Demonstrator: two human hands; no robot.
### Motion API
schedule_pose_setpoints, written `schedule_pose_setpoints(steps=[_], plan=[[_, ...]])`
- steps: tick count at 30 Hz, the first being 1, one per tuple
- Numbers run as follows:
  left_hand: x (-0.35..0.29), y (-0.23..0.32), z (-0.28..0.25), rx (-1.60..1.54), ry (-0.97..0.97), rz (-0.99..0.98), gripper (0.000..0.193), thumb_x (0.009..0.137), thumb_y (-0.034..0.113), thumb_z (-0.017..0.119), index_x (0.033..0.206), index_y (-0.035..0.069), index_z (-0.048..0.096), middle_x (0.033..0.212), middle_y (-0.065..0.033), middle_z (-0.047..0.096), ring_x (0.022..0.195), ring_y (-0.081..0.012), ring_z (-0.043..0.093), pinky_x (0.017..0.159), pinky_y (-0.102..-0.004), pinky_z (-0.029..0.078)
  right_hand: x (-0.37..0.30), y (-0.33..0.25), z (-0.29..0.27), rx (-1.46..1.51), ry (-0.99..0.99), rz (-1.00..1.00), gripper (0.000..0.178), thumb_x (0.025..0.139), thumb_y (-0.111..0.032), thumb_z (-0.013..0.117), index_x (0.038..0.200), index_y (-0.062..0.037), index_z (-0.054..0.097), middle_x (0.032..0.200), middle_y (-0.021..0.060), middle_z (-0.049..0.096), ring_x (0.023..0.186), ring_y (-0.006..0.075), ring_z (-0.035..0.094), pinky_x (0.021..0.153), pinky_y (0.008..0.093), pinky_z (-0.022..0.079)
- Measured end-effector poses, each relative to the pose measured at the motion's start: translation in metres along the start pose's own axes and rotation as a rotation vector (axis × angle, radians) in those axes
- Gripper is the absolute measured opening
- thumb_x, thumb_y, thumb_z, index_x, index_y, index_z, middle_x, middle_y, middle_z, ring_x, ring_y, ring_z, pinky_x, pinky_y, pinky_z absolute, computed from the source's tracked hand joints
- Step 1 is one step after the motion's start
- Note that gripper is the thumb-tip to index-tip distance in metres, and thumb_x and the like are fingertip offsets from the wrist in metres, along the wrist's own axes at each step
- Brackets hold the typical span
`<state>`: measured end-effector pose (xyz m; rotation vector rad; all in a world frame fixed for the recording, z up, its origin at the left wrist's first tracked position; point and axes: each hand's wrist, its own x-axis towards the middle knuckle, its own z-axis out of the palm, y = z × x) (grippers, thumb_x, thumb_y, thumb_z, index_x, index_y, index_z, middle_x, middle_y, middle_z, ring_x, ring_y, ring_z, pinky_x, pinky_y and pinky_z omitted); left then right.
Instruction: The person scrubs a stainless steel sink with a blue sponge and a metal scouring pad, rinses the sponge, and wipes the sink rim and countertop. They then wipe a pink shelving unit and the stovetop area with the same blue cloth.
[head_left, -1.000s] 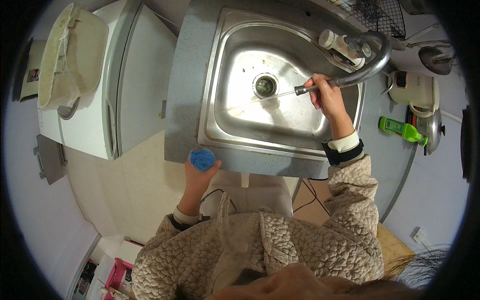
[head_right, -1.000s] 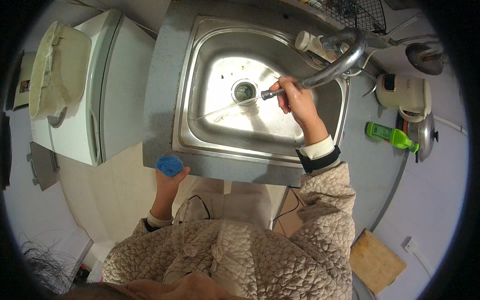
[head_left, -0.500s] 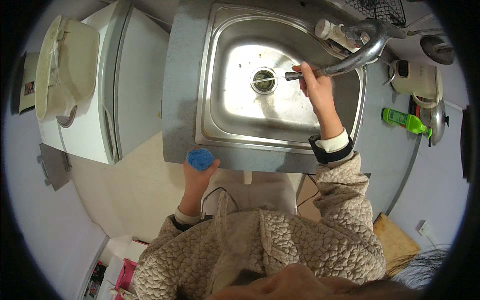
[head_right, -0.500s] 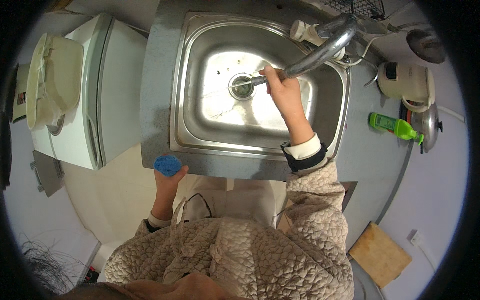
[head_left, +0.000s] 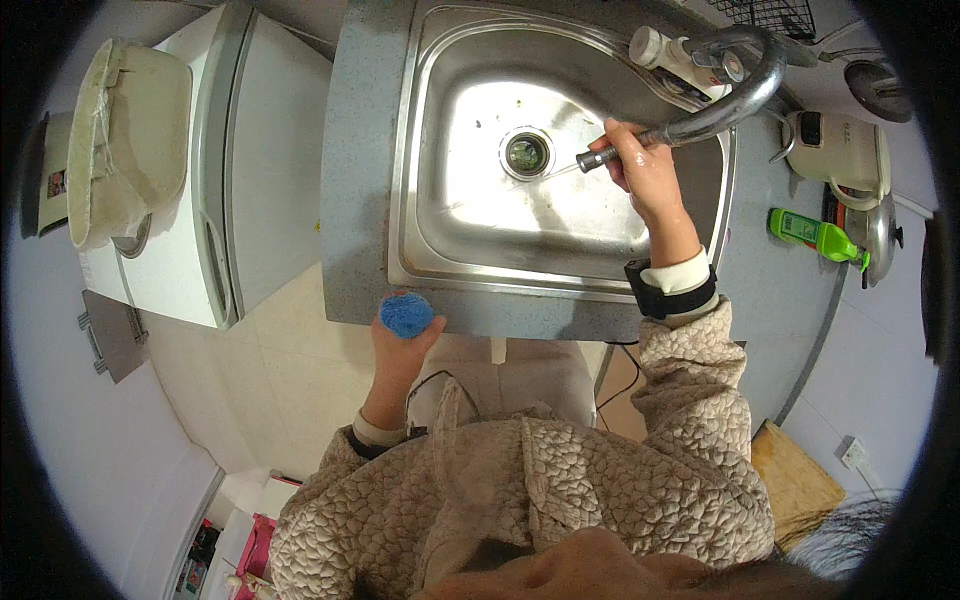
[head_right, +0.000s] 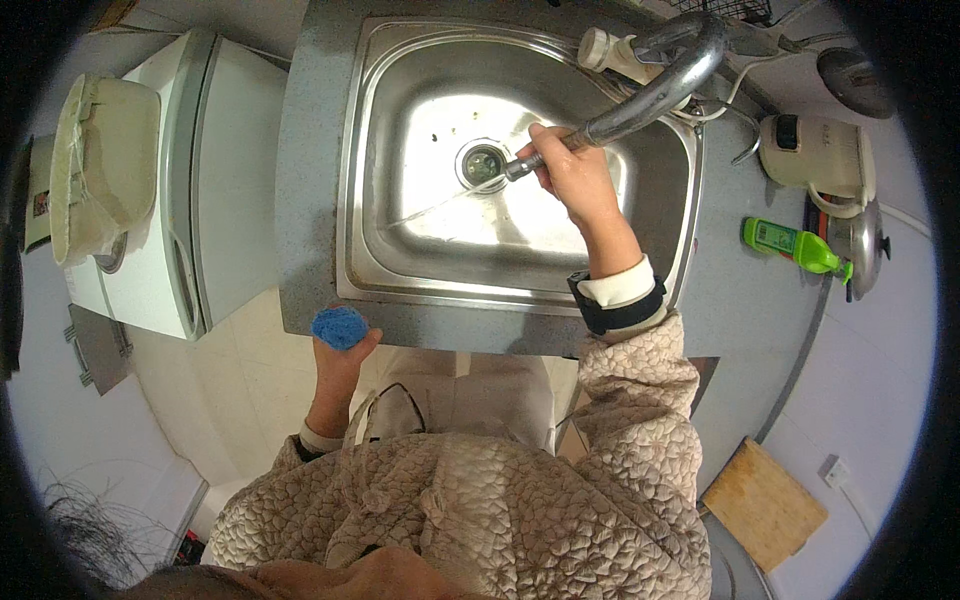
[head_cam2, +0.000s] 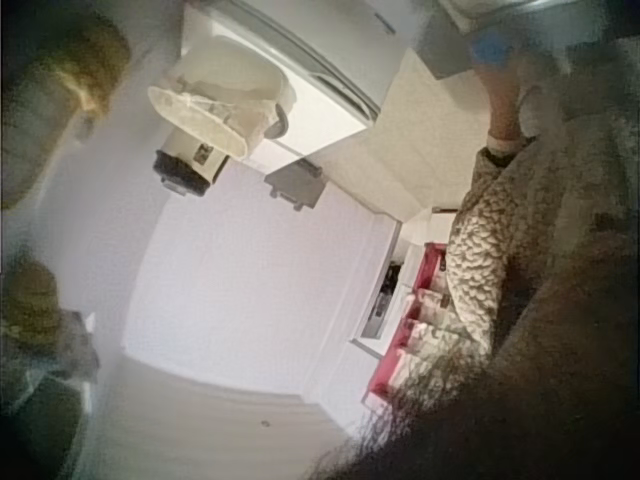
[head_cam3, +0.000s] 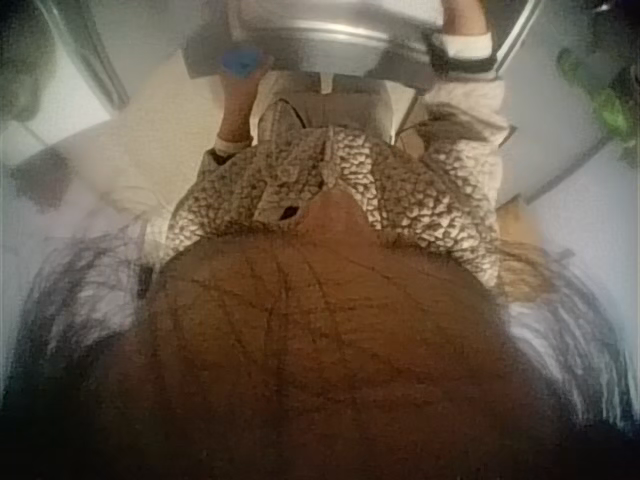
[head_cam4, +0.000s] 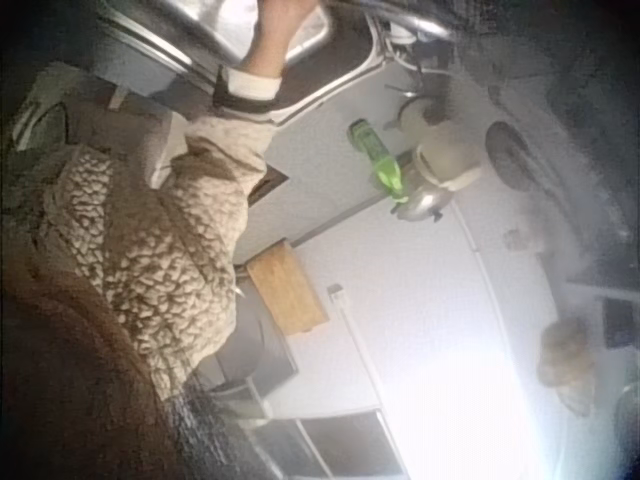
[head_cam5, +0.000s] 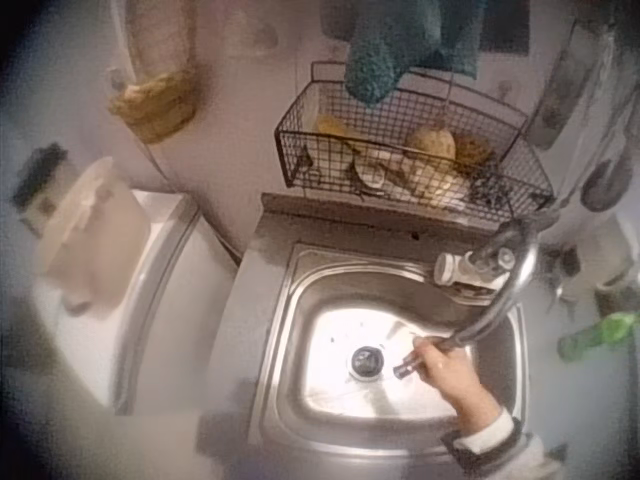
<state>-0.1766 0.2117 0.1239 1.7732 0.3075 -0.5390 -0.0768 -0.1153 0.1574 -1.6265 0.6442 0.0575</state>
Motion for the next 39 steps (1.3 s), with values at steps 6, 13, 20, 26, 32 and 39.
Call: schedule_pose_setpoints(steps=[6,13,20,26,32,39], plan=[[0.003,0.004,0.001,0.027,0.003,0.024,0.036,0.063,0.012,0.074,0.088,0.002,0.050,0.072,-0.0015,0.053,0.065,-0.0107,0.049,0.059,-0.0260,0.042,-0.001,-0.005,-0.011,-0.098,-0.090,0.058,0.031,0.084,-0.029,0.052,0.069,-0.0022,0.062,0.045,-0.0034,0.041,0.037,0.0040,0.030,0.037,0.0195,0.021],[0.006,0.001,0.001,0.042,0.021,0.002,0.031,0.063,0.006,0.073,0.083,0.005,0.050,0.073,-0.0002,0.053,0.066,-0.0108,0.051,0.061,-0.0251,0.043,-0.004,-0.013,-0.020,-0.138,-0.151,0.144,0.031,0.082,-0.029,0.053,0.069,-0.0030,0.064,0.048,-0.0030,0.044,0.042,0.0040,0.035,0.040,0.0187,0.025],[0.010,-0.005,-0.003,0.058,0.006,-0.039,0.040,0.062,0.013,0.075,0.092,0.003,0.050,0.077,-0.0047,0.056,0.070,-0.0135,0.053,0.064,-0.0271,0.044,-0.008,-0.012,-0.037,-0.330,-0.197,0.135,0.032,0.082,-0.030,0.053,0.070,-0.0036,0.064,0.048,-0.0030,0.043,0.044,0.0048,0.034,0.042,0.0202,0.025],[0.011,-0.004,0.001,-0.021,-0.005,-0.063,0.038,0.063,0.012,0.074,0.090,0.003,0.050,0.077,-0.0043,0.055,0.069,-0.0135,0.053,0.063,-0.0273,0.044,-0.011,-0.015,-0.054,-0.537,-0.241,0.135,0.031,0.082,-0.029,0.053,0.071,-0.0018,0.065,0.051,-0.0005,0.047,0.048,0.0070,0.039,0.046,0.0227,0.030],[0.014,0.005,0.002,0.012,-0.029,-0.063,0.038,0.064,0.011,0.074,0.092,0.003,0.049,0.078,-0.0040,0.055,0.068,-0.0130,0.053,0.062,-0.0274,0.044,-0.014,-0.020,-0.065,-0.635,-0.261,0.105,0.030,0.081,-0.025,0.054,0.072,0.0011,0.064,0.057,0.0042,0.055,0.053,0.0105,0.046,0.051,0.0259,0.038],[0.016,0.012,0.007,0.090,-0.008,-0.053,0.034,0.063,0.010,0.074,0.088,0.005,0.052,0.072,-0.0018,0.053,0.066,-0.0134,0.052,0.059,-0.0278,0.043,-0.013,-0.015,-0.091,-0.745,-0.305,0.037,0.029,0.081,-0.024,0.055,0.073,0.0014,0.065,0.058,0.0066,0.057,0.054,0.0127,0.049,0.055,0.0263,0.041]])
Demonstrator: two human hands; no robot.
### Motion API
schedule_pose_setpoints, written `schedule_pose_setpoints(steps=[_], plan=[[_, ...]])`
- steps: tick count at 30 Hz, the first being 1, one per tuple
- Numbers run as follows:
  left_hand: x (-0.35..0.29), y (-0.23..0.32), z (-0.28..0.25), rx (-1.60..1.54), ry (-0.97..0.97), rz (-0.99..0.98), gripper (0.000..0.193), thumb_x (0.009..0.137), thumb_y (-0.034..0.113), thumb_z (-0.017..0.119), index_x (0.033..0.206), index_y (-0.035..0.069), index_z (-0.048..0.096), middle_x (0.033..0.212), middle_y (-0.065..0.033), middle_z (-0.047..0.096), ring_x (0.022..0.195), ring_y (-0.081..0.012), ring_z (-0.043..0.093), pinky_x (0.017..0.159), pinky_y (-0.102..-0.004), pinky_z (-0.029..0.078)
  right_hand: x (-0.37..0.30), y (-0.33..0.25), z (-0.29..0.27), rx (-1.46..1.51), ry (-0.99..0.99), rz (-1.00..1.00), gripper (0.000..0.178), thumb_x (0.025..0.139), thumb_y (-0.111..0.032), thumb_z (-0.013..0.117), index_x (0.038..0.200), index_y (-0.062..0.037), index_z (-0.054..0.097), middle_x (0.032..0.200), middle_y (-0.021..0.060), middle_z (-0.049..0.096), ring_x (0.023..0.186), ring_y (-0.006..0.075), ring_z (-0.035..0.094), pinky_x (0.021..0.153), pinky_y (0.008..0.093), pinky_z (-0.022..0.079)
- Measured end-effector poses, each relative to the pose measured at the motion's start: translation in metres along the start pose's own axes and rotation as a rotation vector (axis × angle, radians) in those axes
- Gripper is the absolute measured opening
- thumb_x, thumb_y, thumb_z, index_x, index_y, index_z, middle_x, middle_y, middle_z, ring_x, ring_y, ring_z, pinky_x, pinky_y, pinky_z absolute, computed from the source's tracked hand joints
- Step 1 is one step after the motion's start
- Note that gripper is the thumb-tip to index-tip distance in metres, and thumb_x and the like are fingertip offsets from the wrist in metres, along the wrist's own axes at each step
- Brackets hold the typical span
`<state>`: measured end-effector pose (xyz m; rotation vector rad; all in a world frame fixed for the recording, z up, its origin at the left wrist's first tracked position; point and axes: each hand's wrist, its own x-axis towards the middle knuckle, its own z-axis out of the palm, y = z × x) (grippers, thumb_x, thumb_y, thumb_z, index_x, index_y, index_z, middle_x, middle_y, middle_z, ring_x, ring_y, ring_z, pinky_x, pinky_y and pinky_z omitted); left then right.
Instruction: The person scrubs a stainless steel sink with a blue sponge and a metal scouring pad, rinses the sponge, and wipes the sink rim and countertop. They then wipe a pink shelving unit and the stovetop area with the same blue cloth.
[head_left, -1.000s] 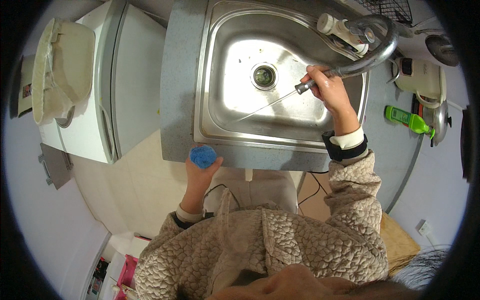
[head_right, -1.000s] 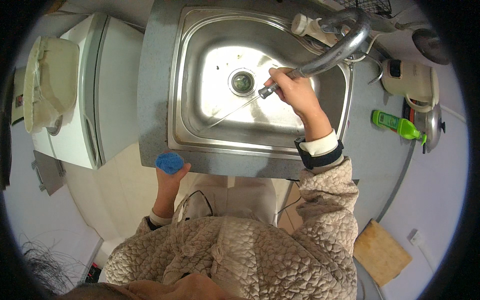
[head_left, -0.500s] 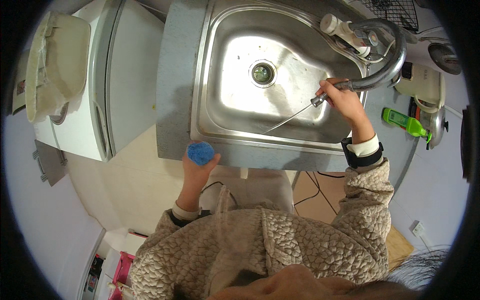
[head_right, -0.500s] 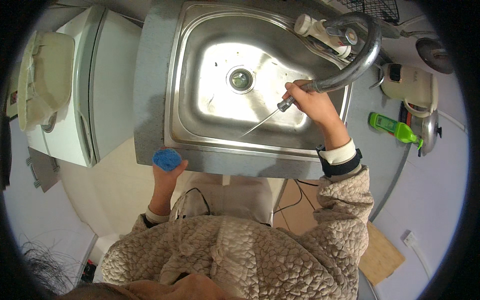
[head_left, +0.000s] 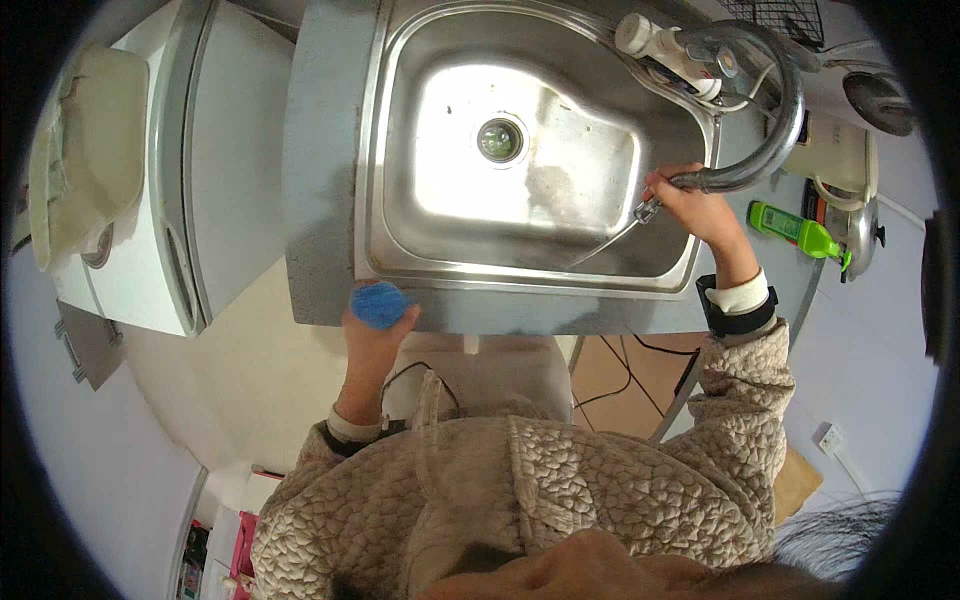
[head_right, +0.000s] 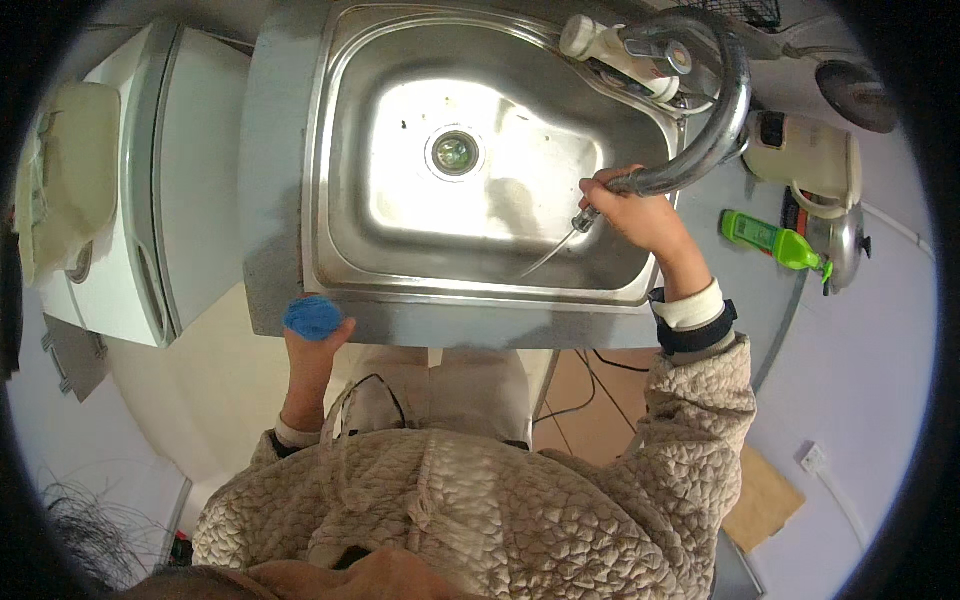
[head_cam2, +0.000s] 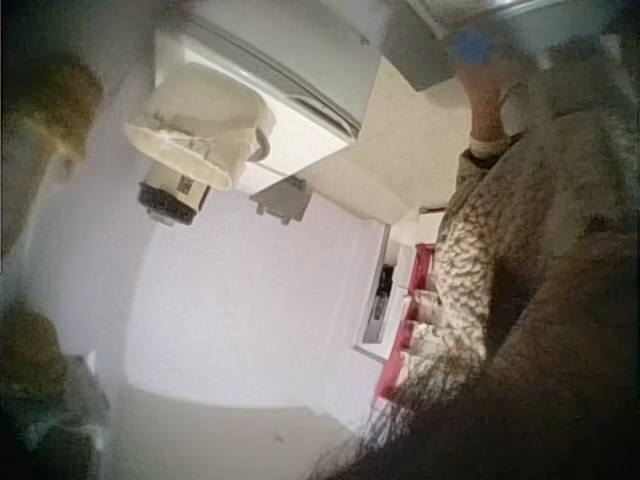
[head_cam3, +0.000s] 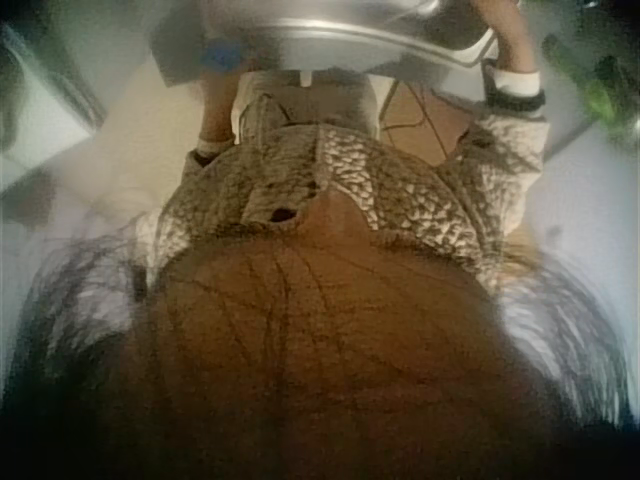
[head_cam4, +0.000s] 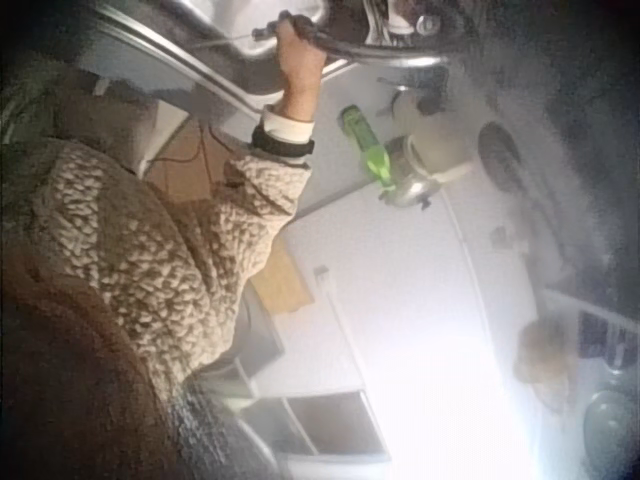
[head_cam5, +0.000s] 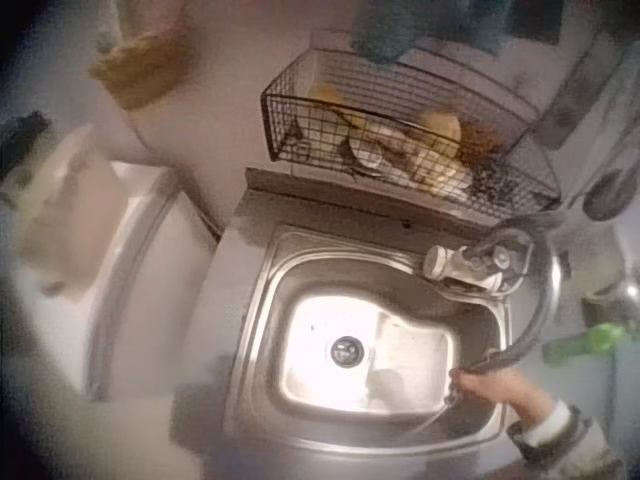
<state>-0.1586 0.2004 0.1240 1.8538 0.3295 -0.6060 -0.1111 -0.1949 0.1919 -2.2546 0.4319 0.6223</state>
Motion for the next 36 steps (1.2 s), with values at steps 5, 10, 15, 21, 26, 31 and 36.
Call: schedule_pose_setpoints(steps=[5,10,15,21,26,31,36], plan=[[0.003,-0.002,0.004,-0.011,-0.001,0.018,0.034,0.064,0.013,0.073,0.088,0.004,0.050,0.075,-0.0023,0.053,0.066,-0.0124,0.050,0.060,-0.0268,0.043,-0.007,0.019,-0.015,-0.126,-0.002,0.010,0.027,0.081,-0.023,0.055,0.079,0.0018,0.064,0.065,0.0080,0.062,0.059,0.0127,0.054,0.060,0.0255,0.045],[0.004,-0.006,0.009,-0.023,-0.027,0.012,0.032,0.063,0.013,0.073,0.085,0.004,0.051,0.074,-0.0027,0.053,0.067,-0.0132,0.050,0.062,-0.0279,0.043,-0.012,0.033,-0.028,-0.209,-0.001,0.021,0.024,0.078,-0.022,0.056,0.077,0.0003,0.064,0.066,0.0130,0.062,0.060,0.0192,0.058,0.061,0.0312,0.046],[0.007,-0.005,0.015,0.040,-0.044,0.062,0.032,0.064,0.013,0.073,0.085,0.005,0.051,0.072,-0.0024,0.053,0.066,-0.0134,0.050,0.061,-0.0278,0.042,-0.015,0.043,-0.046,-0.263,-0.021,-0.004,0.025,0.078,-0.023,0.057,0.076,0.0009,0.063,0.063,0.0140,0.059,0.057,0.0204,0.056,0.059,0.0323,0.045],[0.005,0.003,0.023,-0.030,-0.059,0.039,0.030,0.065,0.012,0.072,0.085,0.005,0.051,0.073,-0.0020,0.053,0.065,-0.0120,0.050,0.059,-0.0269,0.042,-0.015,0.052,-0.061,-0.351,-0.033,0.034,0.027,0.077,-0.025,0.058,0.074,0.0019,0.062,0.062,0.0148,0.058,0.055,0.0224,0.055,0.059,0.0331,0.045],[0.005,0.007,0.031,-0.108,-0.027,-0.010,0.029,0.065,0.011,0.072,0.084,0.004,0.052,0.072,-0.0013,0.053,0.065,-0.0118,0.050,0.059,-0.0267,0.042,-0.015,0.055,-0.072,-0.400,-0.047,0.009,0.026,0.076,-0.024,0.058,0.071,0.0013,0.062,0.062,0.0143,0.058,0.055,0.0232,0.056,0.059,0.0336,0.045],[0.007,0.007,0.033,-0.016,-0.054,0.036,0.030,0.064,0.010,0.073,0.084,0.004,0.051,0.072,-0.0011,0.052,0.065,-0.0118,0.050,0.060,-0.0265,0.042,-0.015,0.061,-0.077,-0.473,-0.066,-0.050,0.024,0.076,-0.023,0.057,0.070,0.0007,0.062,0.063,0.0141,0.058,0.060,0.0242,0.056,0.061,0.0340,0.045],[0.008,0.004,0.036,-0.033,-0.030,0.039,0.031,0.063,0.010,0.073,0.084,0.004,0.051,0.071,-0.0007,0.052,0.064,-0.0122,0.049,0.060,-0.0266,0.042,-0.014,0.066,-0.077,-0.459,-0.022,-0.086,0.025,0.076,-0.024,0.058,0.071,0.0003,0.061,0.063,0.0135,0.057,0.060,0.0235,0.056,0.061,0.0346,0.045]])
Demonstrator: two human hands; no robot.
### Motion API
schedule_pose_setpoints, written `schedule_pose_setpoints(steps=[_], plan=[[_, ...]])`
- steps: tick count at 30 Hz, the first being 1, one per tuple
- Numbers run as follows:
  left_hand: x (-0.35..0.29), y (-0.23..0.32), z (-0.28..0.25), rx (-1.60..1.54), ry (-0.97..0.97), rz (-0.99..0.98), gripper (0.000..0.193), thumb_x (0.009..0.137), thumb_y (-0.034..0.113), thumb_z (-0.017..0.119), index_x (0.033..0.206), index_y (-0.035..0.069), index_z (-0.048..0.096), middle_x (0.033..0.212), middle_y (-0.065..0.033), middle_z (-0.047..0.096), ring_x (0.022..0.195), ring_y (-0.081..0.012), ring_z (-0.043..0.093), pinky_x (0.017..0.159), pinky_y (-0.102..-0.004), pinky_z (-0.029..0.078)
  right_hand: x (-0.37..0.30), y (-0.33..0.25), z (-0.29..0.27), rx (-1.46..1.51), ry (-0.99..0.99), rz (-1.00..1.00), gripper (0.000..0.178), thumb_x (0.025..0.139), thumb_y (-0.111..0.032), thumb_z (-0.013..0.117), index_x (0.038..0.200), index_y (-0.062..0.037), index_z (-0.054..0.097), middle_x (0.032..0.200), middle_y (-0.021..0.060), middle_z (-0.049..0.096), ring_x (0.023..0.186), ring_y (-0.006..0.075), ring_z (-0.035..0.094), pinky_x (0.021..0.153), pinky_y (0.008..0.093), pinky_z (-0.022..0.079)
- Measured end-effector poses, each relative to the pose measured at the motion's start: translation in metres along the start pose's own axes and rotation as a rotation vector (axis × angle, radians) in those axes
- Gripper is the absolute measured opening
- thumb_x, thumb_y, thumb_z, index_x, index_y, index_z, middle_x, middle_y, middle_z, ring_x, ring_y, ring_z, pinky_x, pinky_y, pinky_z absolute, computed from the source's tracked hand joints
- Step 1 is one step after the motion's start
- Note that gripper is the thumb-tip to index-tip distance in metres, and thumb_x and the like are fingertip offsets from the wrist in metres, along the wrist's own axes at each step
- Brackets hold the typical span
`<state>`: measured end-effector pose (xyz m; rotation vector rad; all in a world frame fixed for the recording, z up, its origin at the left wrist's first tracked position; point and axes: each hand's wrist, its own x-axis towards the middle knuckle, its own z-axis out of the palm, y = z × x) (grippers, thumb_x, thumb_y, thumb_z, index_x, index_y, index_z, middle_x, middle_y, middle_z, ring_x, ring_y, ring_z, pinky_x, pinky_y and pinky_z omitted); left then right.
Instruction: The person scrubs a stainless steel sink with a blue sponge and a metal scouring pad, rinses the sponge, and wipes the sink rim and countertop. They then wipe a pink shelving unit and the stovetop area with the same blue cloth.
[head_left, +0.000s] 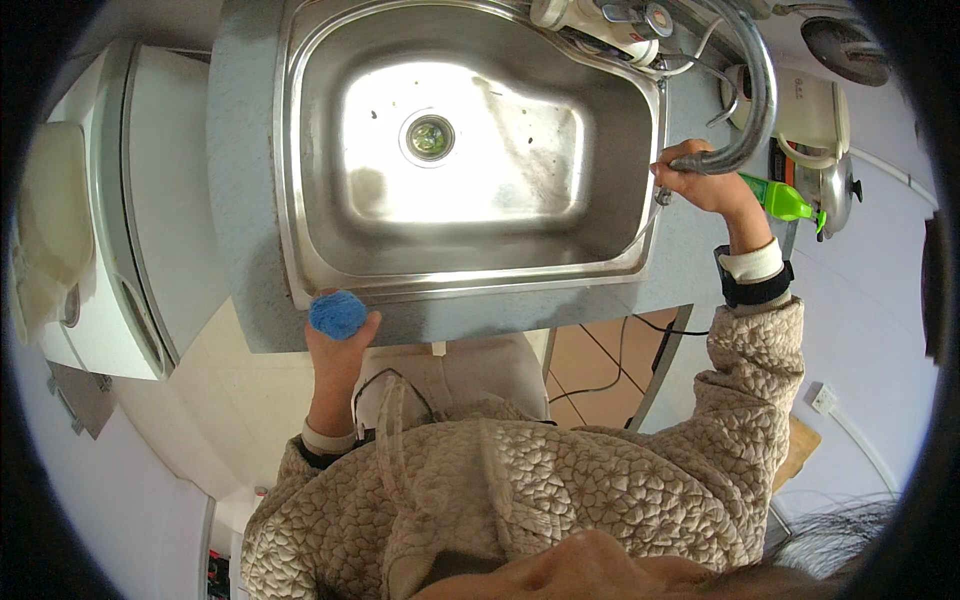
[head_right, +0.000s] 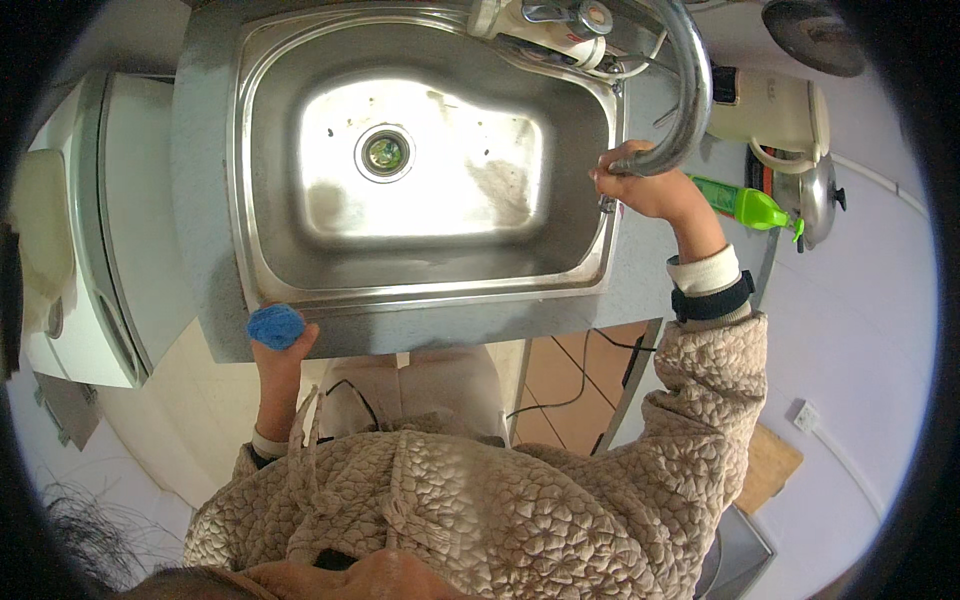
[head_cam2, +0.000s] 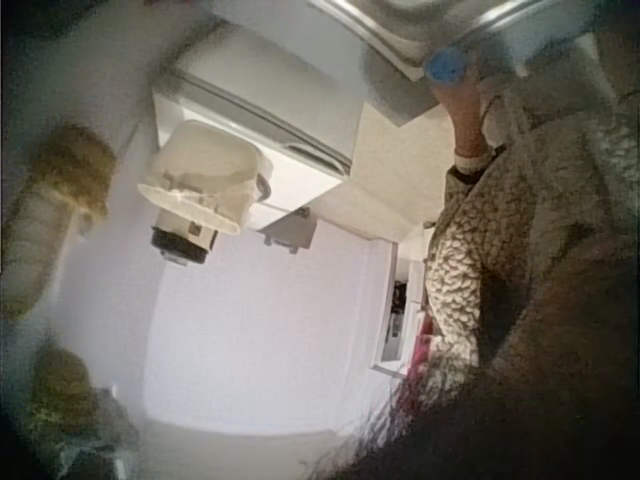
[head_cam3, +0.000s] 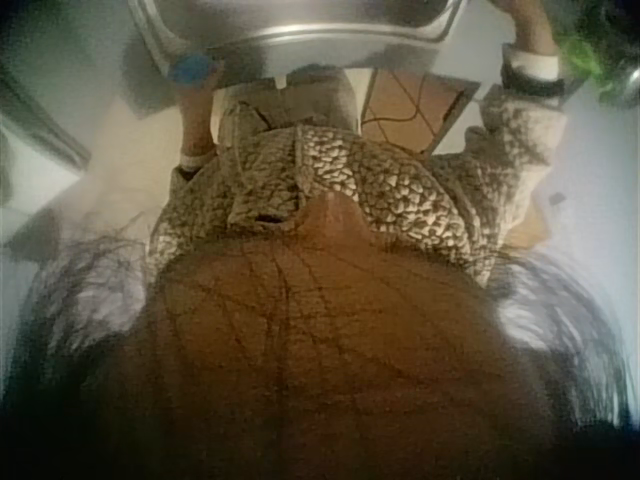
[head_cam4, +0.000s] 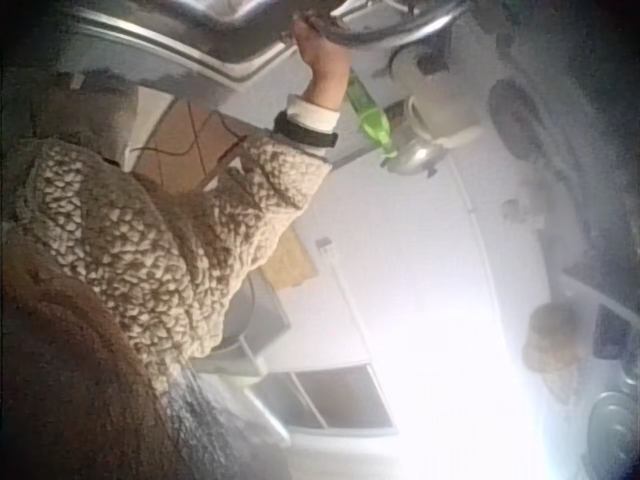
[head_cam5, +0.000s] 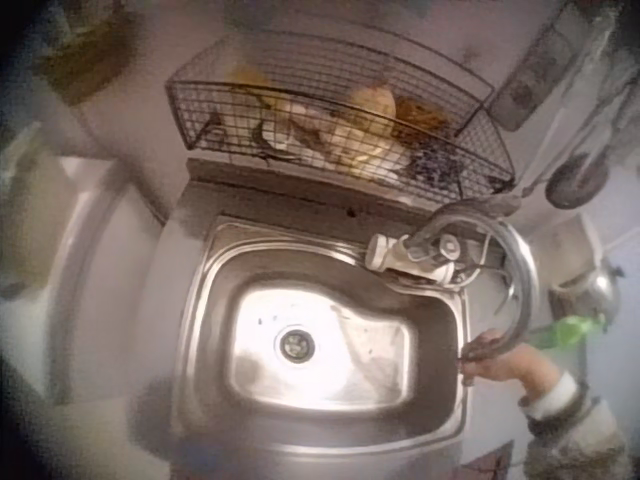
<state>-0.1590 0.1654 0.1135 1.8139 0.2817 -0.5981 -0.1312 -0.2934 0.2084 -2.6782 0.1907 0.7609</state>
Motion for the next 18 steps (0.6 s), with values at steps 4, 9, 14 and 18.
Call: schedule_pose_setpoints(steps=[4,9,14,18], plan=[[0.0000,-0.0009,0.0021,-0.005,0.001,0.021,0.030,0.063,0.010,0.073,0.084,0.005,0.051,0.071,0.0001,0.052,0.064,-0.0118,0.049,0.060,-0.0264,0.041,0.0017,0.0004,-0.0015,0.037,-0.044,-0.044,0.026,0.076,-0.025,0.057,0.069,-0.0003,0.061,0.059,0.0120,0.056,0.057,0.0220,0.055,0.059,0.0343,0.045],[0.0000,0.0029,0.0033,0.003,-0.009,0.002,0.030,0.063,0.010,0.073,0.084,0.005,0.051,0.073,0.0002,0.052,0.065,-0.0112,0.049,0.060,-0.0259,0.041,0.0032,-0.0048,-0.0015,0.026,-0.091,-0.003,0.026,0.077,-0.025,0.057,0.068,-0.0006,0.062,0.056,0.0114,0.055,0.054,0.0214,0.054,0.056,0.0332,0.044],[-0.0015,0.0058,0.0051,-0.034,-0.008,-0.012,0.031,0.064,0.010,0.073,0.087,0.004,0.052,0.073,0.0000,0.052,0.065,-0.0107,0.049,0.061,-0.0254,0.042,0.0025,-0.0088,0.0037,0.070,-0.097,0.068,0.028,0.078,-0.027,0.056,0.071,-0.0006,0.063,0.058,0.0132,0.056,0.053,0.0224,0.054,0.056,0.0342,0.044],[-0.0010,0.0036,0.0031,-0.022,-0.014,-0.008,0.032,0.065,0.009,0.072,0.089,0.003,0.052,0.073,-0.0001,0.053,0.066,-0.0106,0.050,0.061,-0.0256,0.042,0.0001,-0.0047,0.0061,-0.018,-0.003,0.075,0.026,0.078,-0.025,0.057,0.073,-0.0003,0.062,0.060,0.0143,0.057,0.054,0.0241,0.055,0.057,0.0349,0.044]])
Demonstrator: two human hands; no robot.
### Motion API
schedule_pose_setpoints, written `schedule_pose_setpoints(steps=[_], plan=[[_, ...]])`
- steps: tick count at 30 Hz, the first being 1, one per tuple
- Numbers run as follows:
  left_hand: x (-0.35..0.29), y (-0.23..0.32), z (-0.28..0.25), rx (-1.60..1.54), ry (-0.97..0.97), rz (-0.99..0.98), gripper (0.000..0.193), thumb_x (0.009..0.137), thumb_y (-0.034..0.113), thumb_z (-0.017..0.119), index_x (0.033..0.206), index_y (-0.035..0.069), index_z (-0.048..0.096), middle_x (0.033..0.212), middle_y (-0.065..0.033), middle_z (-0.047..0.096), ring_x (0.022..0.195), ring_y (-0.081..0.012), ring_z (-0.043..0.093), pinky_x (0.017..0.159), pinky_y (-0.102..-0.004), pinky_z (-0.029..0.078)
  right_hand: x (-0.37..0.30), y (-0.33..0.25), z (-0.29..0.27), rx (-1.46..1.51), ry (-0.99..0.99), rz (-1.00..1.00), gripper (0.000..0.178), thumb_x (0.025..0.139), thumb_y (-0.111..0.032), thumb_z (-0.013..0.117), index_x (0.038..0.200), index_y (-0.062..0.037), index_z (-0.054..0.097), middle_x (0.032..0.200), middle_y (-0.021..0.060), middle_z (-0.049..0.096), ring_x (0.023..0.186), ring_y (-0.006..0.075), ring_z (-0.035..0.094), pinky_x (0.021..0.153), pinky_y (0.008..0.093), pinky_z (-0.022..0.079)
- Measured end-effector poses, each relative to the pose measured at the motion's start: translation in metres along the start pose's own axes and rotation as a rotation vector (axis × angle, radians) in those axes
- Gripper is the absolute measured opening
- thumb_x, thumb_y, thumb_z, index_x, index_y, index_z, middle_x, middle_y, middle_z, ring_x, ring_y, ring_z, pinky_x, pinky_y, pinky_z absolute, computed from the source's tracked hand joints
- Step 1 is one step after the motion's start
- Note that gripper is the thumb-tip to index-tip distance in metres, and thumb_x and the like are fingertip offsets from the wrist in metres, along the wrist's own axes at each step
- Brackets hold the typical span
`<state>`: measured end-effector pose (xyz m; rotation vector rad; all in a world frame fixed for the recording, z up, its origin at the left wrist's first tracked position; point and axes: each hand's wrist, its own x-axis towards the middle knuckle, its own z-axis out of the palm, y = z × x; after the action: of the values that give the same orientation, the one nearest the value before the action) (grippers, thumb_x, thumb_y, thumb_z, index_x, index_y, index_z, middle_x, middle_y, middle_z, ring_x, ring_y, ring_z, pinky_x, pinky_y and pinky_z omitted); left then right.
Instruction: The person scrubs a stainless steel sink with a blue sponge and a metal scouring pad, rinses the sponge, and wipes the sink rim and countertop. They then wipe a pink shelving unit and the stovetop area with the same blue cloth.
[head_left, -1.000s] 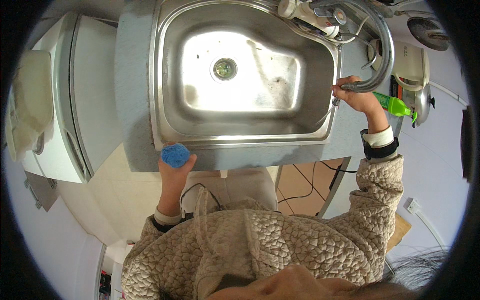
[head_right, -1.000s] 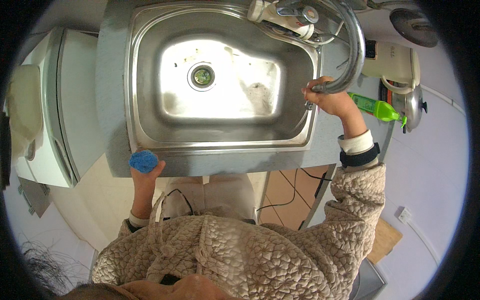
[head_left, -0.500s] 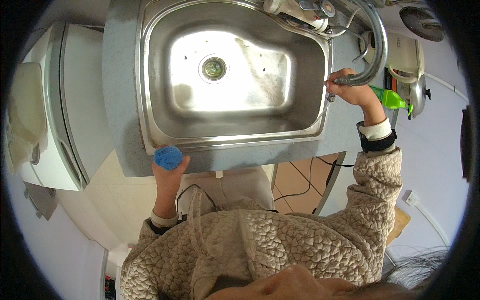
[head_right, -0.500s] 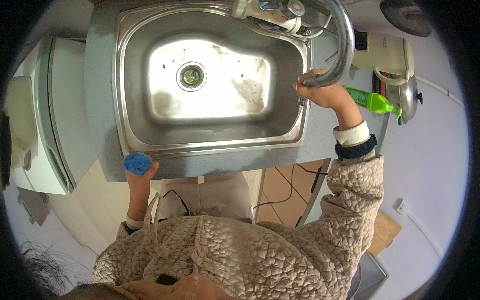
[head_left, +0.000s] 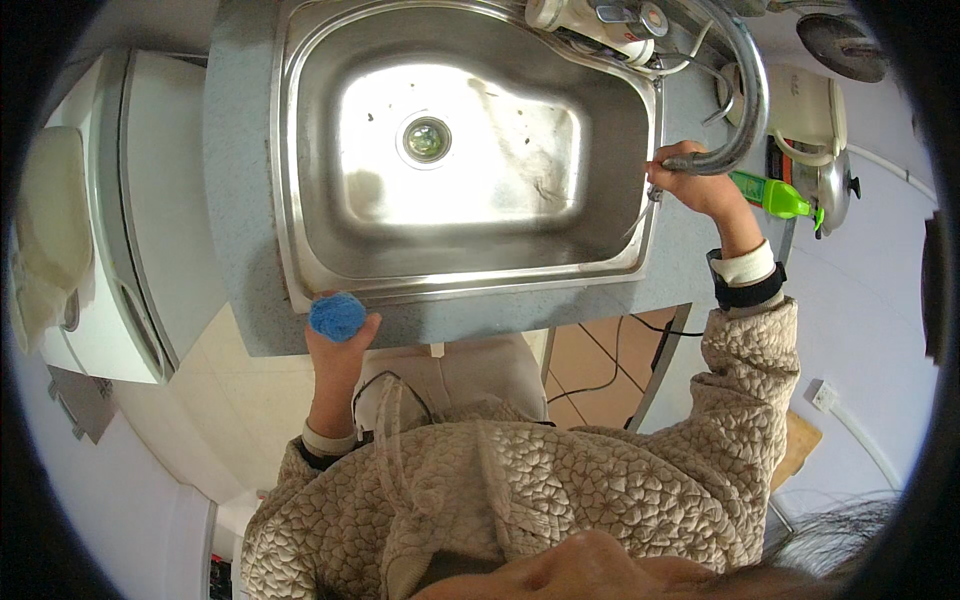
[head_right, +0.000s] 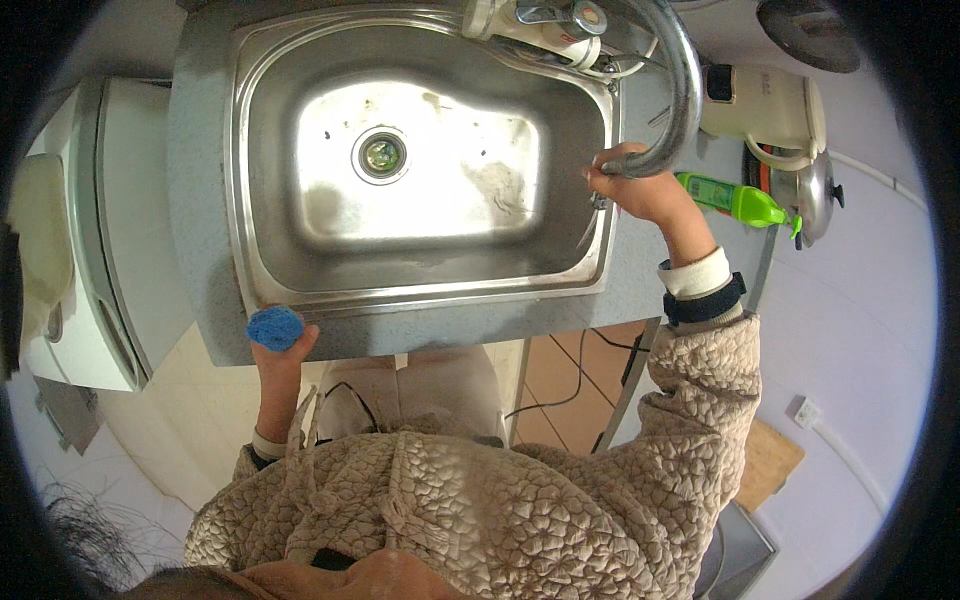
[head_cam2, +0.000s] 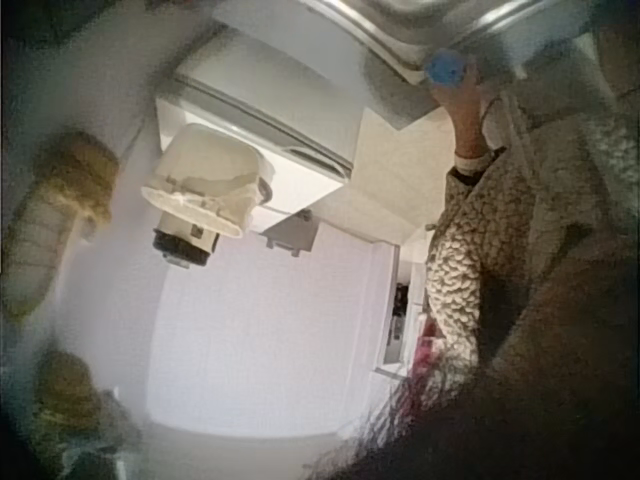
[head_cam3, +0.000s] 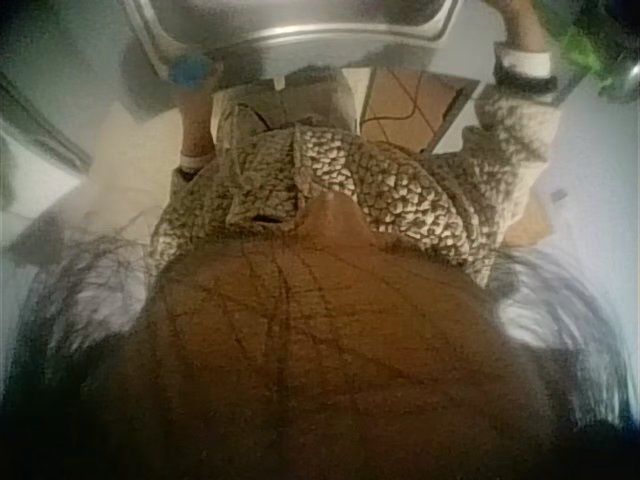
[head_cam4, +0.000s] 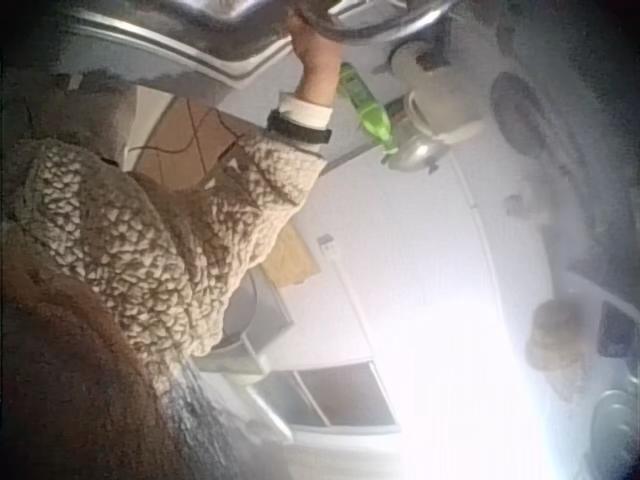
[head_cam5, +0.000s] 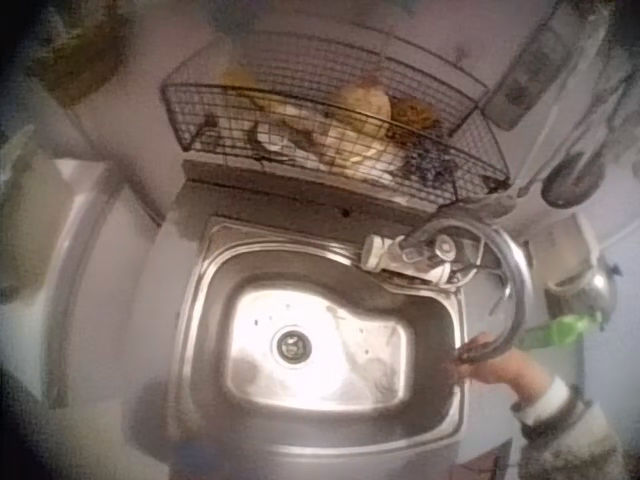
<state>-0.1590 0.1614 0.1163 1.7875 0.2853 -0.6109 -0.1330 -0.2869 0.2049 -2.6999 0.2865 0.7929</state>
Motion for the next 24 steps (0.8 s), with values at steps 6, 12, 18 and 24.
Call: schedule_pose_setpoints(steps=[6,12,18,24], plan=[[0.001,-0.005,-0.003,0.013,-0.017,0.024,0.032,0.065,0.009,0.073,0.089,0.003,0.052,0.074,-0.0002,0.053,0.066,-0.0109,0.050,0.061,-0.0259,0.042,-0.001,0.015,0.000,-0.051,0.072,0.071,0.021,0.078,-0.021,0.058,0.074,-0.0008,0.063,0.063,0.0140,0.059,0.057,0.0243,0.056,0.058,0.0339,0.045],[0.002,-0.005,-0.001,0.006,0.004,0.024,0.033,0.064,0.011,0.073,0.089,0.004,0.052,0.073,-0.0007,0.053,0.066,-0.0114,0.049,0.062,-0.0262,0.042,0.000,0.028,-0.003,-0.049,0.194,0.031,0.016,0.078,-0.017,0.060,0.079,-0.0016,0.064,0.066,0.0121,0.061,0.059,0.0224,0.058,0.059,0.0321,0.046],[0.001,-0.001,0.003,0.035,-0.029,0.009,0.031,0.065,0.012,0.072,0.087,0.004,0.051,0.072,-0.0006,0.051,0.065,-0.0114,0.049,0.061,-0.0266,0.042,0.004,0.037,0.002,0.001,0.337,0.026,0.016,0.078,-0.019,0.062,0.084,-0.0039,0.065,0.075,0.0125,0.064,0.069,0.0236,0.062,0.065,0.0311,0.047],[0.000,0.003,0.012,0.019,-0.075,0.016,0.029,0.066,0.011,0.071,0.084,0.006,0.050,0.071,0.0002,0.051,0.065,-0.0101,0.048,0.060,-0.0258,0.041,0.010,0.048,0.011,0.006,0.434,0.091,0.018,0.079,-0.020,0.063,0.089,-0.0057,0.066,0.078,0.0130,0.065,0.073,0.0241,0.063,0.067,0.0311,0.048]])
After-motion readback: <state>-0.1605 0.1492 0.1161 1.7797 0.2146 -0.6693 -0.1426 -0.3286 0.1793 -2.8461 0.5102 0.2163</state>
